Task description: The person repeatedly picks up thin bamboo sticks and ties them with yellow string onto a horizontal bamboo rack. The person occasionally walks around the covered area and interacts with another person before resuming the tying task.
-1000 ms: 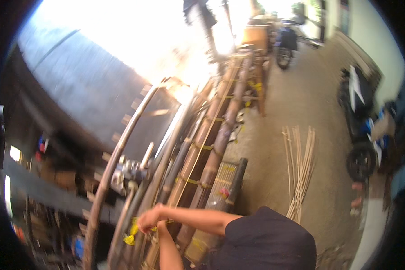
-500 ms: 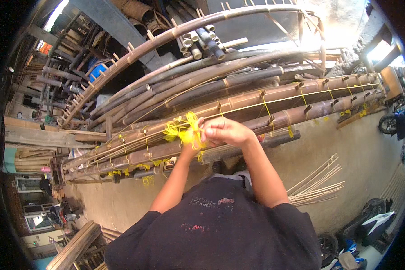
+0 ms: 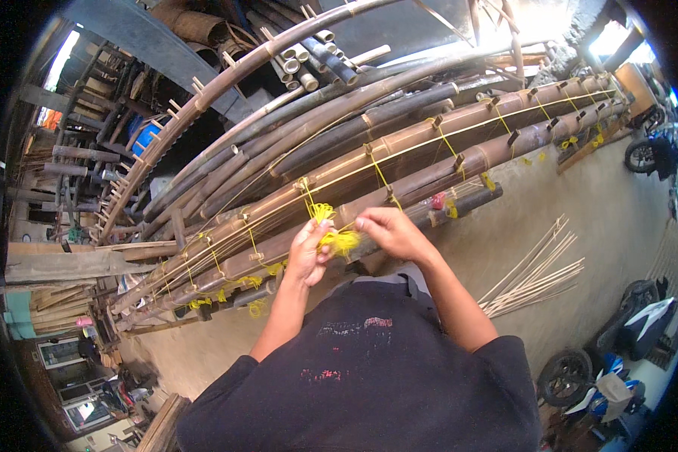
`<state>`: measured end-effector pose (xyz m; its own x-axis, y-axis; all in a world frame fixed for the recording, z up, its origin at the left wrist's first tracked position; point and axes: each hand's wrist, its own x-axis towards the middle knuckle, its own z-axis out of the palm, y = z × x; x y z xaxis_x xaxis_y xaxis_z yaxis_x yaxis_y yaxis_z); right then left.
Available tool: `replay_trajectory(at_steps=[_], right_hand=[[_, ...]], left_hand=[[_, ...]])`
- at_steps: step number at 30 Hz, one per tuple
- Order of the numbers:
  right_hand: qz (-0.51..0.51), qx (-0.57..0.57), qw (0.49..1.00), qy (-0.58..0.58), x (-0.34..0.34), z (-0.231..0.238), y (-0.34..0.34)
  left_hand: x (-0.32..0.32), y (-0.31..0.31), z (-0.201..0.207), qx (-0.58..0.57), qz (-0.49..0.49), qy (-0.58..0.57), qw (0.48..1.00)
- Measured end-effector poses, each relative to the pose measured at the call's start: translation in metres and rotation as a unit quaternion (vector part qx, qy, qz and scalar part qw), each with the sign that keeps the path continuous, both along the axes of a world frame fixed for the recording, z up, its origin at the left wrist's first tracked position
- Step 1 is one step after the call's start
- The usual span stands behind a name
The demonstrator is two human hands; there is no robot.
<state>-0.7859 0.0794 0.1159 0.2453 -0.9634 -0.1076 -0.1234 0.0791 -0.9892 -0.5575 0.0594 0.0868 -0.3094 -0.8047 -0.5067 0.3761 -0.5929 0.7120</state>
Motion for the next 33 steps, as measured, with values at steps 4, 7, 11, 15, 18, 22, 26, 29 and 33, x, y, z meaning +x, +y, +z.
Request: replay_trajectory(at_steps=[4, 7, 11, 15, 18, 22, 26, 29, 33], right_hand=[[-0.167, -0.082, 0.981, 0.047, 0.031, -0.016, 0.004], [-0.332, -0.098, 0.936, 0.064, 0.047, -0.025, 0.006], [-0.364, -0.094, 0.924, 0.062, 0.040, -0.033, 0.027], [-0.083, -0.022, 0.963, 0.256, 0.033, -0.047, 0.065], [0.026, -0.080, 0.848, 0.524, 0.051, -0.081, 0.089], [0.004, 0.028, 0.990, 0.139, 0.108, -0.091, 0.073], [-0.185, 0.331, 0.787, -0.487, 0.161, -0.109, 0.039], [-0.413, 0.169, 0.660, -0.605, 0.168, -0.099, 0.023], [-0.412, 0.021, 0.690, -0.595, 0.202, -0.016, -0.031]], left_hand=[[0.028, 0.013, 0.013, -0.053, 0.055, -0.166, 0.983], [0.063, 0.021, 0.007, -0.147, 0.076, -0.258, 0.952], [0.098, 0.002, 0.053, -0.154, -0.114, -0.186, 0.964], [0.085, -0.073, 0.079, -0.299, -0.122, -0.087, 0.942], [0.089, -0.134, 0.065, -0.369, 0.010, -0.318, 0.873], [0.090, -0.123, 0.002, -0.442, -0.075, -0.539, 0.713], [0.072, -0.096, -0.072, -0.478, -0.117, -0.532, 0.689], [0.073, -0.096, -0.085, -0.515, -0.074, -0.525, 0.674], [0.067, -0.098, -0.087, -0.527, -0.094, -0.530, 0.657]])
